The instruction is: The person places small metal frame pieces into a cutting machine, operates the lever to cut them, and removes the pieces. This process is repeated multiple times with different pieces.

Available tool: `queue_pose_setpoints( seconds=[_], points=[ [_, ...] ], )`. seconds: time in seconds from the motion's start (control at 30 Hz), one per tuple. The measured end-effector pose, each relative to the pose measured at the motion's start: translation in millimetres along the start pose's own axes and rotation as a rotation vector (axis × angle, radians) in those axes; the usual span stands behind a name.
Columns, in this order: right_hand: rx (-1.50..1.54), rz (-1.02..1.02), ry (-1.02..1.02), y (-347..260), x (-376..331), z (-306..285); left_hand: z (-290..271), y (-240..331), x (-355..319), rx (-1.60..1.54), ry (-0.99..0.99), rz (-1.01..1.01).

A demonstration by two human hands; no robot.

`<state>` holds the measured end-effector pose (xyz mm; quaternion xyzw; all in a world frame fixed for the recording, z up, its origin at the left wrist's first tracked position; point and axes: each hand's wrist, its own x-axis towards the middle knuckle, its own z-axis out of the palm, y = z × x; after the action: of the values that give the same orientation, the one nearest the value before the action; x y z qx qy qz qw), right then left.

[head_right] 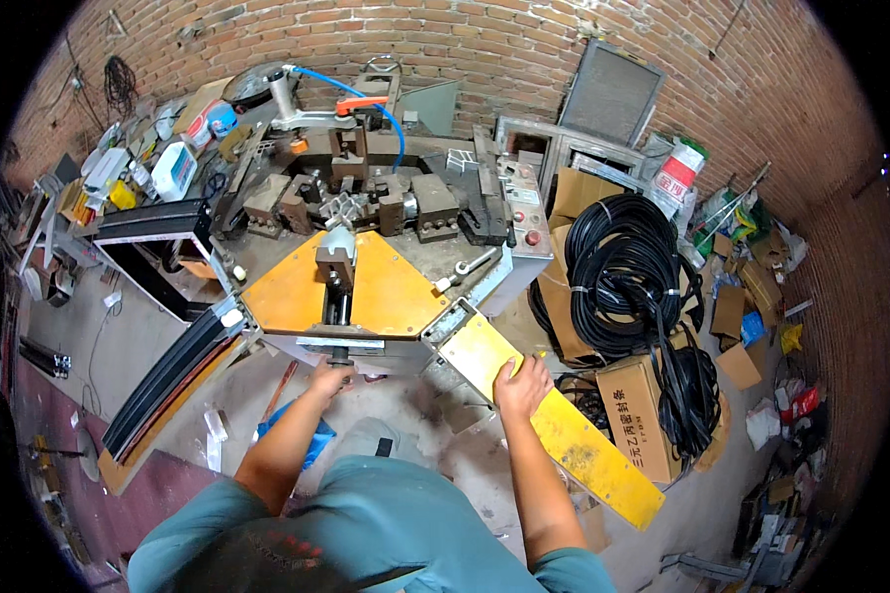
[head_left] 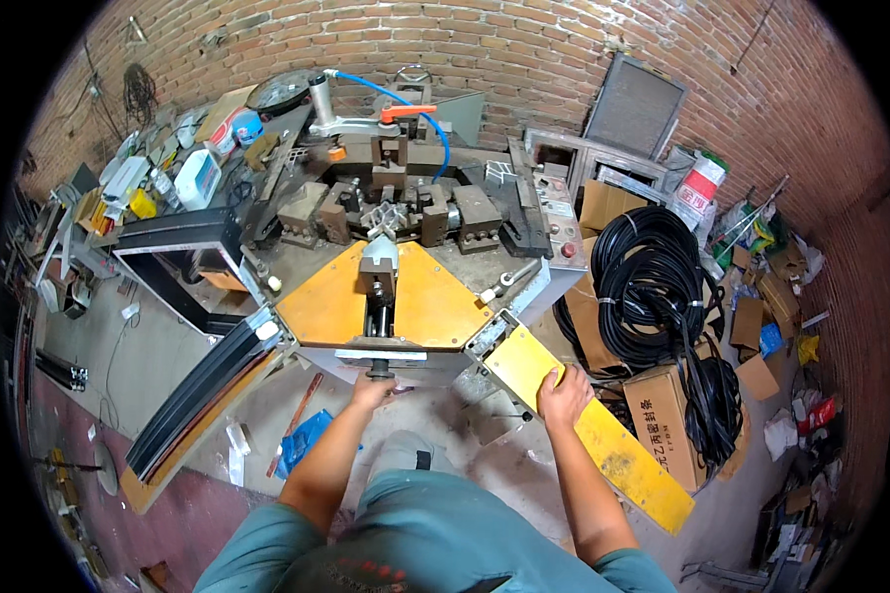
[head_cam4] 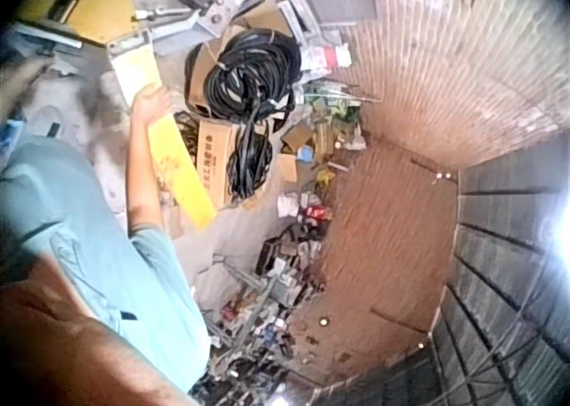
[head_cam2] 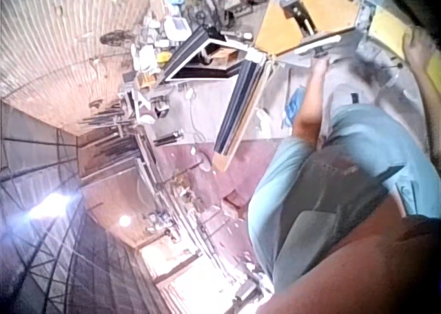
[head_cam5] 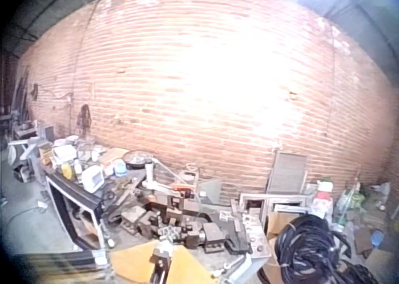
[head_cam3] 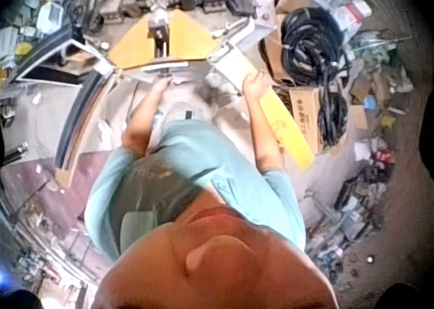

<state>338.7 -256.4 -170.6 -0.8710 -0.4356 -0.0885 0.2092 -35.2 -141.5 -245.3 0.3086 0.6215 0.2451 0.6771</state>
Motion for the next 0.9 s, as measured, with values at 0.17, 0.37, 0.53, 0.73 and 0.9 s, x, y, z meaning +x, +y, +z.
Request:
queue_pose_setpoints(
  seconds=[0.17, 0.37, 0.53, 0.73, 0.9],
  points=[
    [-0.021, -0.013, -0.01, -9.7, 1.2, -6.0, -1.1, -27.9, 22.7, -0.063, 0.112, 0.116],
    [-0.022, -0.012, -0.035, -13.9, -0.4, -3.3, 8.3, -31.2, 19.8, 0.293, 0.381, 0.252],
    [-0.059, -0.018, -0.029, -6.6, 1.3, -2.5, -17.5, -26.6, 18.9, -0.35, -0.208, 0.021],
    [-0.085, -0.036, -0.021, -11.5, 2.0, 1.1, 15.9, -28.1, 11.7, 0.566, 0.542, 0.295],
    [-0.087, -0.049, -0.006, -10.6, 2.2, -0.5, -12.6, -30.6, 21.6, -0.302, -0.085, 0.075]
  ],
)
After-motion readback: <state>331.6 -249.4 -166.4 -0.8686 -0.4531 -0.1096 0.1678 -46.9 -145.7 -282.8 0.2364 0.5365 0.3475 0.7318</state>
